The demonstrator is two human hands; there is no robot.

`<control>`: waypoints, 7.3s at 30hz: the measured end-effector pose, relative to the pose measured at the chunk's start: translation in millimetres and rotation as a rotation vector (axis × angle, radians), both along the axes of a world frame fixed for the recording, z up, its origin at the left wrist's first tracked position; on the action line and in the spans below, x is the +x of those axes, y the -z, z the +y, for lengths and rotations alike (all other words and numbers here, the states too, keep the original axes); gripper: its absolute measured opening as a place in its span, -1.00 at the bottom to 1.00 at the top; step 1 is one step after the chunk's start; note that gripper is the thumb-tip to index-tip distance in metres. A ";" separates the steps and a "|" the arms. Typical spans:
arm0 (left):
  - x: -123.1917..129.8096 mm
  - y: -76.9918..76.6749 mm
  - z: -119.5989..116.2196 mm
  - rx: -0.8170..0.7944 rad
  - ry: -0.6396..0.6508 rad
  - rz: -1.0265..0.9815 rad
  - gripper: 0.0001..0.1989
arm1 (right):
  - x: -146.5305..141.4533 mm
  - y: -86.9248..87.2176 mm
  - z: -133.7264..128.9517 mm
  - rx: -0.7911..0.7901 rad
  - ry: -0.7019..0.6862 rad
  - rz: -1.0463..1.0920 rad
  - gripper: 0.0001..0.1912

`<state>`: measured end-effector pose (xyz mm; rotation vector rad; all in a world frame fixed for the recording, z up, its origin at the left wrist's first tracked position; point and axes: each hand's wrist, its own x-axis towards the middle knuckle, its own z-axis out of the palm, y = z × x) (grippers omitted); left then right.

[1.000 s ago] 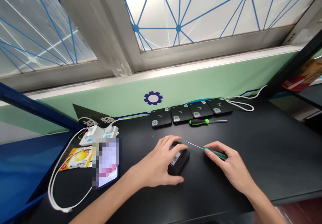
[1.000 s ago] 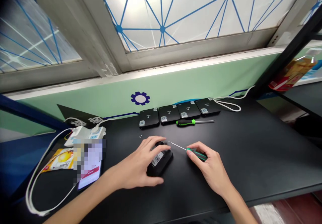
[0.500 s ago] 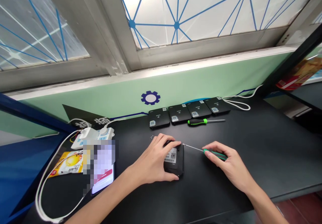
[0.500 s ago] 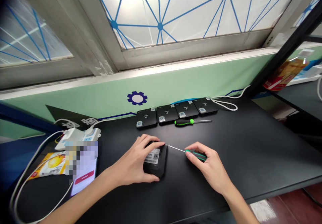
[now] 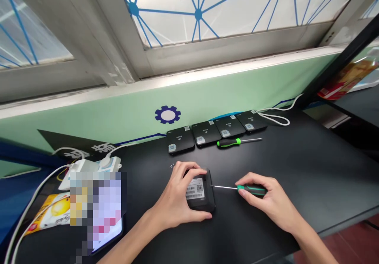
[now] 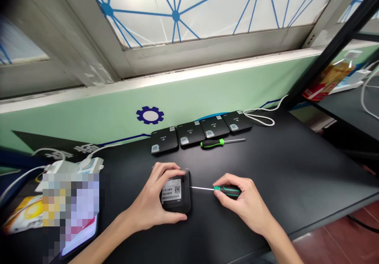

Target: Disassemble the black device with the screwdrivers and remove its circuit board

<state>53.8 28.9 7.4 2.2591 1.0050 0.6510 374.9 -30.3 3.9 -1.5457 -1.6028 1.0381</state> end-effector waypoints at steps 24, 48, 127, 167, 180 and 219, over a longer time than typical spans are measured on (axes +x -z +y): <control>2.0 2.0 -3.5 -0.015 -0.060 -0.073 0.08 | -14.7 -56.4 3.8 0.069 -0.186 -0.352 -0.73; 3.1 0.0 -6.8 0.005 -0.053 -0.037 0.03 | 6.7 -70.6 7.6 -0.034 -0.208 -0.355 -0.73; -14.6 0.9 -5.6 0.146 0.093 -0.018 0.22 | -5.3 -62.5 31.7 -0.207 -0.401 -0.289 -0.55; -12.3 3.5 -7.1 0.178 0.014 -0.035 0.15 | 37.3 -7.5 74.5 0.255 -0.111 -0.381 -0.61; -11.4 2.3 -7.4 0.168 -0.019 0.011 0.24 | 20.9 15.0 73.8 0.461 -0.070 -0.585 -0.71; 1.2 -21.0 -25.4 -0.874 -0.192 -1.386 -0.15 | -69.1 -7.3 60.2 0.162 -0.334 -0.301 -0.87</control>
